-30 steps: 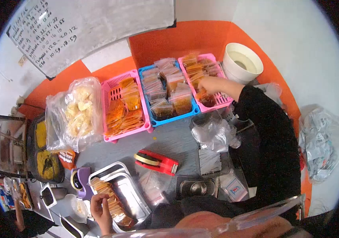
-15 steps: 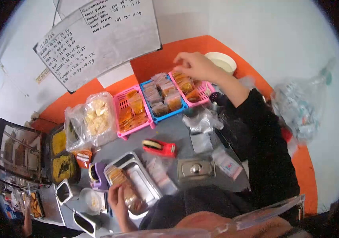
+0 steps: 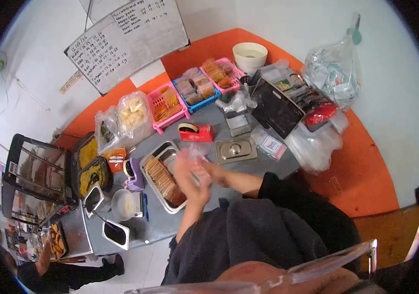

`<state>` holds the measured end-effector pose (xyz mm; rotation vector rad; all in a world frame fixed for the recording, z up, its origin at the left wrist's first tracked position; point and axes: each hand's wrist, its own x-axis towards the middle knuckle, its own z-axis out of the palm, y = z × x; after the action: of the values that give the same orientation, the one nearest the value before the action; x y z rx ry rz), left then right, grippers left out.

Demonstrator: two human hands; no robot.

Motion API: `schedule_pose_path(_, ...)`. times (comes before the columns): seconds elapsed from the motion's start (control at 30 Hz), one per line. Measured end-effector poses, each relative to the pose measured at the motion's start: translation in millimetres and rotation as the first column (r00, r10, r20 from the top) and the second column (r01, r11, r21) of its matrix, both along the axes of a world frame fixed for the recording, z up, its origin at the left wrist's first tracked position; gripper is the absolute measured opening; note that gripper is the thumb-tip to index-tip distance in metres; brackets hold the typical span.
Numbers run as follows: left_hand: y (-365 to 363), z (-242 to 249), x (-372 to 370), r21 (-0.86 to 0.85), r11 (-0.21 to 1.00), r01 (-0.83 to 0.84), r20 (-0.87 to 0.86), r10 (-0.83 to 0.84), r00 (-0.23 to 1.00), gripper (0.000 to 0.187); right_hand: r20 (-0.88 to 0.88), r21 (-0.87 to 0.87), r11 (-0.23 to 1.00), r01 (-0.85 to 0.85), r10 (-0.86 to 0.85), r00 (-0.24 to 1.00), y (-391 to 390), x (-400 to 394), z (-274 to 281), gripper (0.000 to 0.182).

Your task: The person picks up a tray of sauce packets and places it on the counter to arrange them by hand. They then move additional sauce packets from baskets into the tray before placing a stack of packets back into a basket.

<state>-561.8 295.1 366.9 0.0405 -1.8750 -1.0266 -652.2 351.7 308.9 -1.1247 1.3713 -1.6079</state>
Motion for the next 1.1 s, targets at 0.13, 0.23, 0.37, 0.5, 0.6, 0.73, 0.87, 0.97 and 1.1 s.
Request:
schedule_pose_path(0.13, 7.8, -45.0, 8.1, -0.561, 0.825, 0.070, 0.302, 0.125, 0.945, 0.062, 0.809, -0.156, 0.983, -0.099, 0.185, 0.558, 39.9, 20.9, 60.6, 0.057)
schedule_pose_path(0.23, 19.4, -58.8, 12.2, -0.374, 0.927, 0.007, 0.421, 0.163, 0.892, 0.067, 0.766, -0.121, 0.992, -0.030, 0.112, 0.633, 80.4, -7.7, 89.2, 0.059)
schedule_pose_path(0.37, 30.8, -110.8, 23.6, -0.108, 0.994, -0.034, 0.525, 0.086, 0.846, 0.069, 0.472, -0.184, 0.981, 0.058, 0.036, 0.881, 141.1, -88.9, 146.3, 0.058)
schedule_pose_path(0.5, 45.6, -157.7, 29.2, -0.264, 0.963, -0.063, 0.578, 0.210, 0.789, 0.069, 0.197, -0.136, 0.947, 0.290, -0.261, 0.945, 173.0, -214.8, 202.5, 0.045)
schedule_pose_path(0.6, 57.1, -206.8, 27.8, -0.410, 0.872, -0.268, 0.488, 0.458, 0.743, 0.060, 0.139, -0.085, 0.945, 0.316, -0.303, 0.943, 169.0, -324.4, 225.0, 0.042)
schedule_pose_path(0.73, 69.5, -263.1, 34.5, -0.468, 0.755, -0.459, 0.425, 0.648, 0.632, 0.055, -0.105, 0.279, 0.845, 0.456, -0.445, 0.889, 132.3, -437.6, 193.3, 0.036)
schedule_pose_path(0.87, 78.9, -239.5, 26.8, -0.491, 0.710, -0.504, 0.425, 0.701, 0.573, 0.048, -0.625, 0.584, 0.748, 0.315, 0.167, 0.763, 90.5, -529.9, 108.2, 0.028)
schedule_pose_path(0.97, 83.1, -242.3, 31.4, -0.451, 0.728, -0.517, 0.513, 0.685, 0.517, 0.043, -0.771, 0.597, 0.757, 0.267, 0.449, 0.451, 58.0, -581.4, 36.1, 0.031)
schedule_pose_path(1.1, 88.9, -269.9, 59.1, -0.612, 0.698, -0.372, 0.683, 0.703, 0.196, 0.036, -0.672, 0.741, 0.620, 0.258, 0.684, 0.284, 23.7, -609.9, -17.7, 0.040)
